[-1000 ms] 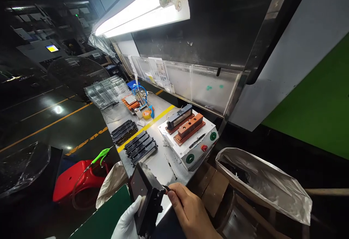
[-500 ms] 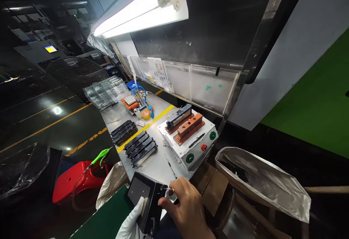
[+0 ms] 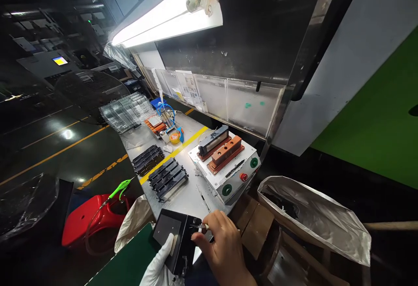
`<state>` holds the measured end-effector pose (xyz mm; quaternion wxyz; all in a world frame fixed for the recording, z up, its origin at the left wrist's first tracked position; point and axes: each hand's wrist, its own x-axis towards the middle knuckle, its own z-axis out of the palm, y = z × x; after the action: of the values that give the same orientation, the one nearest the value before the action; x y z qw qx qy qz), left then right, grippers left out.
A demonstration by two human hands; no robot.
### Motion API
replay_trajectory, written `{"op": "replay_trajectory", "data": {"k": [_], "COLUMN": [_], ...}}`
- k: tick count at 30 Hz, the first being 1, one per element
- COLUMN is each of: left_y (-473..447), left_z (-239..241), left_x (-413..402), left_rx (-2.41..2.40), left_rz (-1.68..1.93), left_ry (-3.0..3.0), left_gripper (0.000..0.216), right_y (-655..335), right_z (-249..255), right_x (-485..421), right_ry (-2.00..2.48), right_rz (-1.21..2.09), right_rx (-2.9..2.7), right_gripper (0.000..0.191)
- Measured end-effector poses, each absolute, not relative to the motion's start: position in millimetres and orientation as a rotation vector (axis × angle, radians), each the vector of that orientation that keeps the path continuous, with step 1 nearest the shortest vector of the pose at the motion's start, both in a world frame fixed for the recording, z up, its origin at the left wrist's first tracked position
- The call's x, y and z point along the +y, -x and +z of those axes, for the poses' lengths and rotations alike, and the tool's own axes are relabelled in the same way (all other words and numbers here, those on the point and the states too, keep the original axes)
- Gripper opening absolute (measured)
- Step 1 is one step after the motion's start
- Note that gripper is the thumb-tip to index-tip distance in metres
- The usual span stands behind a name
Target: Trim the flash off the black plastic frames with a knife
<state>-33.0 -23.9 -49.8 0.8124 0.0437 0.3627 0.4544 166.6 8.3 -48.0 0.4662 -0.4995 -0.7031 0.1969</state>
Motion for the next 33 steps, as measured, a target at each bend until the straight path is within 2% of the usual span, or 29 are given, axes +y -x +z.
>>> {"op": "replay_trajectory", "data": {"k": [4,10,17,19,22,24,27,33], "left_y": [27.2,7.4,-0.6,-0.4,2.0,4.6,8.5,13.8], "left_z": [-46.2,-28.7,-15.1,-15.4,-18.5,-21.7,-26.5,-26.1], "left_x": [-25.7,-35.4,-32.3,-31.7,-30.5,-29.4,-27.8,-25.1], "left_rx": [0.796,0.808,0.799,0.798,0.803,0.813,0.832,0.878], "left_rz": [1.034,1.009,0.969,0.97,0.994,1.026,1.084,1.149], "left_ry": [-0.112,-0.106,-0.097,-0.096,-0.097,-0.099,-0.1,-0.089], "left_gripper": [0.015,0.044,0.052,0.052,0.047,0.041,0.033,0.017], "right_y": [-167.8,-158.8,-161.2,-165.0,-165.6,-163.1,-158.5,-153.4], "right_z": [-48.5,-59.6,-75.8,-73.7,-67.3,-64.0,-62.5,-66.1], "right_x": [0.4,-15.4,-13.7,-13.8,-16.6,-18.2,-18.2,-14.2], "right_ry": [1.216,1.264,1.359,1.341,1.213,1.127,1.121,1.115], "right_rz": [0.56,0.622,0.173,0.331,0.806,0.924,0.809,0.565], "right_rx": [-1.824,-1.785,-1.505,-1.456,-1.519,-1.621,-1.767,-1.824], "right_gripper": [0.062,0.049,0.021,0.025,0.046,0.052,0.057,0.052]}}
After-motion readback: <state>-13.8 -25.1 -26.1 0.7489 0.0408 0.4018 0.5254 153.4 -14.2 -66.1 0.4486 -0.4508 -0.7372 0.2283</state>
